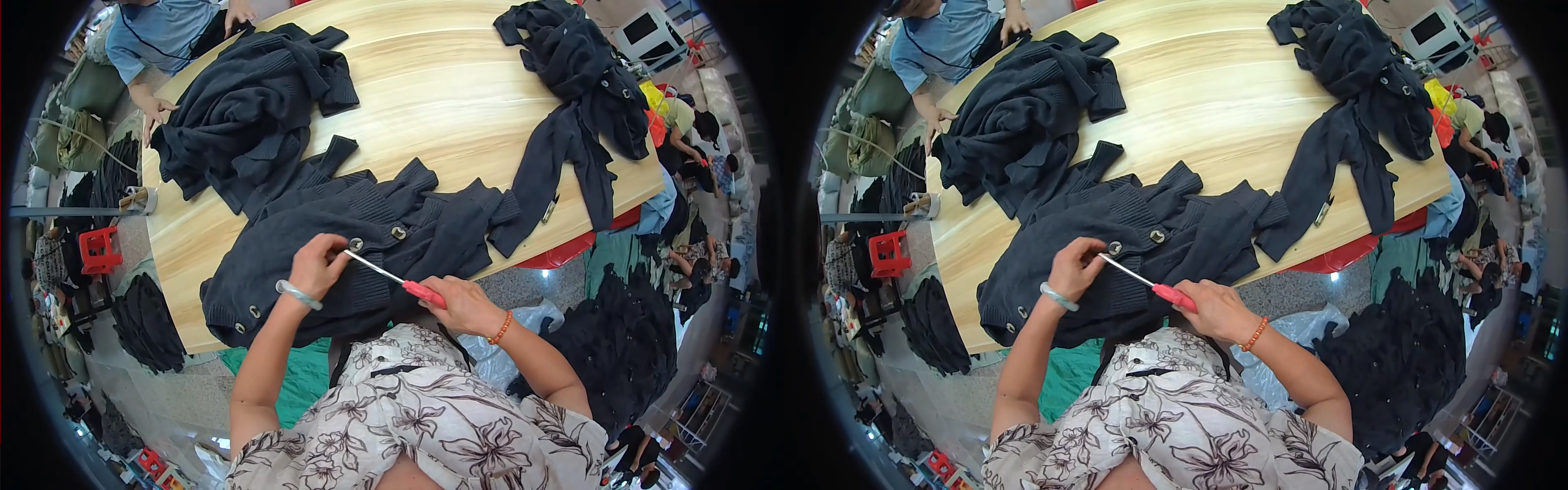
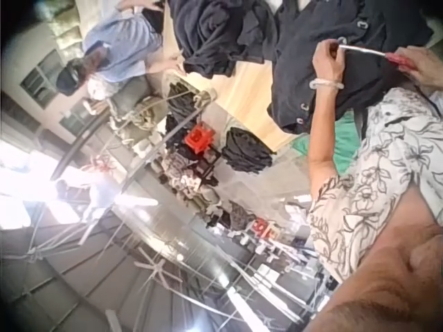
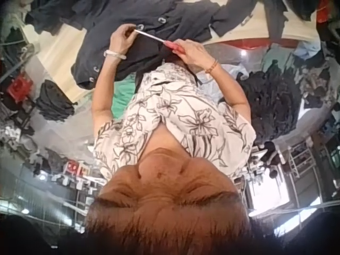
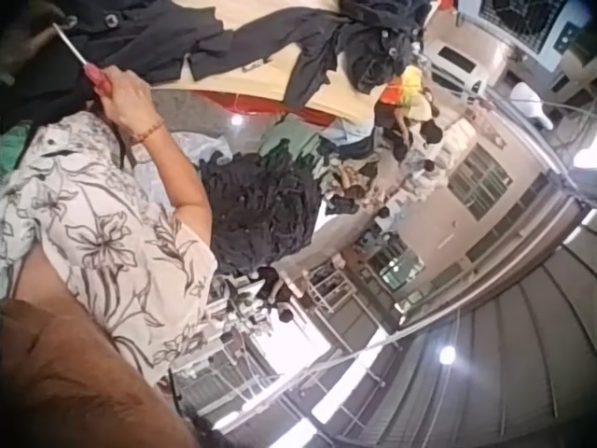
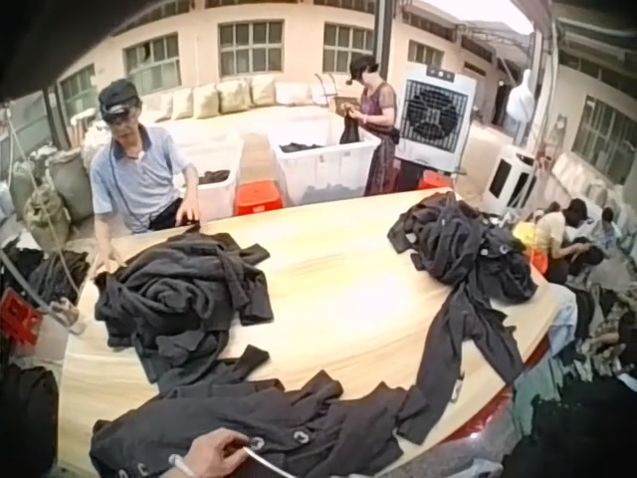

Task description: The person is trimming excess threads from black sweaters using a pair of scissors on a wooden table.

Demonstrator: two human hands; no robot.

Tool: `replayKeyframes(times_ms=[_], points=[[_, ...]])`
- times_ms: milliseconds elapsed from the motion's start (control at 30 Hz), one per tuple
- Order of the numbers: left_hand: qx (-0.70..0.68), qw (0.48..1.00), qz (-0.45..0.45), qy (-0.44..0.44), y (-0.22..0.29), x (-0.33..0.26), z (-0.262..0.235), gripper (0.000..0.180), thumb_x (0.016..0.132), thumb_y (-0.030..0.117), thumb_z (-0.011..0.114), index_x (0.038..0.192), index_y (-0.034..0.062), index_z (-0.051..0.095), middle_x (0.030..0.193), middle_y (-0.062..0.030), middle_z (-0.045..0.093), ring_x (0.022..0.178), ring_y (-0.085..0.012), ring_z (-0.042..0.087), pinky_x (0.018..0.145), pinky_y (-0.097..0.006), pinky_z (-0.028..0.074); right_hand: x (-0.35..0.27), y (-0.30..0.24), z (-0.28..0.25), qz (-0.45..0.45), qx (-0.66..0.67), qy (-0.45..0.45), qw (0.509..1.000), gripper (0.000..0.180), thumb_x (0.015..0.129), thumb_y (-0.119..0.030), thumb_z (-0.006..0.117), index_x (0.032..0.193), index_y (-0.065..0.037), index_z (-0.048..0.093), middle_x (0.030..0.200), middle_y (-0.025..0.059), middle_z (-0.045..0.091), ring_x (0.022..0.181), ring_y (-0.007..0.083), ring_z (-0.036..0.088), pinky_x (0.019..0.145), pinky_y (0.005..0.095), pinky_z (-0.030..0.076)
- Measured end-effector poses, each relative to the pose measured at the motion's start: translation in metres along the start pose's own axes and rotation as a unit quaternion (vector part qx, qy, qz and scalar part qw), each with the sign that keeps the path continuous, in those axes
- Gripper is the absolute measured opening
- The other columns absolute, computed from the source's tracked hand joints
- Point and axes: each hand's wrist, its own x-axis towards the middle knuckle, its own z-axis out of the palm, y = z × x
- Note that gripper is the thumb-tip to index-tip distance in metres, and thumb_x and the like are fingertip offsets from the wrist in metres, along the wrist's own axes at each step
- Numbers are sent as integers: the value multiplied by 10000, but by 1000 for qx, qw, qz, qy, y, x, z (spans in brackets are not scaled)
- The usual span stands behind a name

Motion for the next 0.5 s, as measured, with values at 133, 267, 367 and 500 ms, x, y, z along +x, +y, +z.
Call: replayKeyframes(times_ms=[133,267,367,500], points=[[71,997,-25,-37,3,20,34,297,744,94,768,1015,45,655,915,-132,627,790,-274,637,754,-361,514,-13,12,-6,45,-33,39,998,267,909,-321,615,1074,-112,597,859,165,655,849,358,645,743,468,508],[13,989,-99,-109,-3,29,31,200,727,24,754,905,22,662,832,-114,621,829,-278,634,786,-371,508,-19,18,-10,74,-83,-16,994,278,909,-339,607,1068,-111,604,797,172,664,799,378,651,731,486,503],[-35,986,-105,-124,-3,29,32,129,717,39,759,811,28,672,725,-92,599,836,-281,611,770,-384,492,-20,15,-12,72,-66,-54,994,283,907,-351,606,1055,-109,608,798,175,664,804,385,650,732,489,498],[128,976,177,-11,15,35,55,232,704,142,788,892,64,675,861,-87,602,845,-310,575,769,-404,471,-30,29,-11,68,-25,5,997,271,900,-325,624,1065,-112,607,832,176,651,827,374,642,737,474,497]])
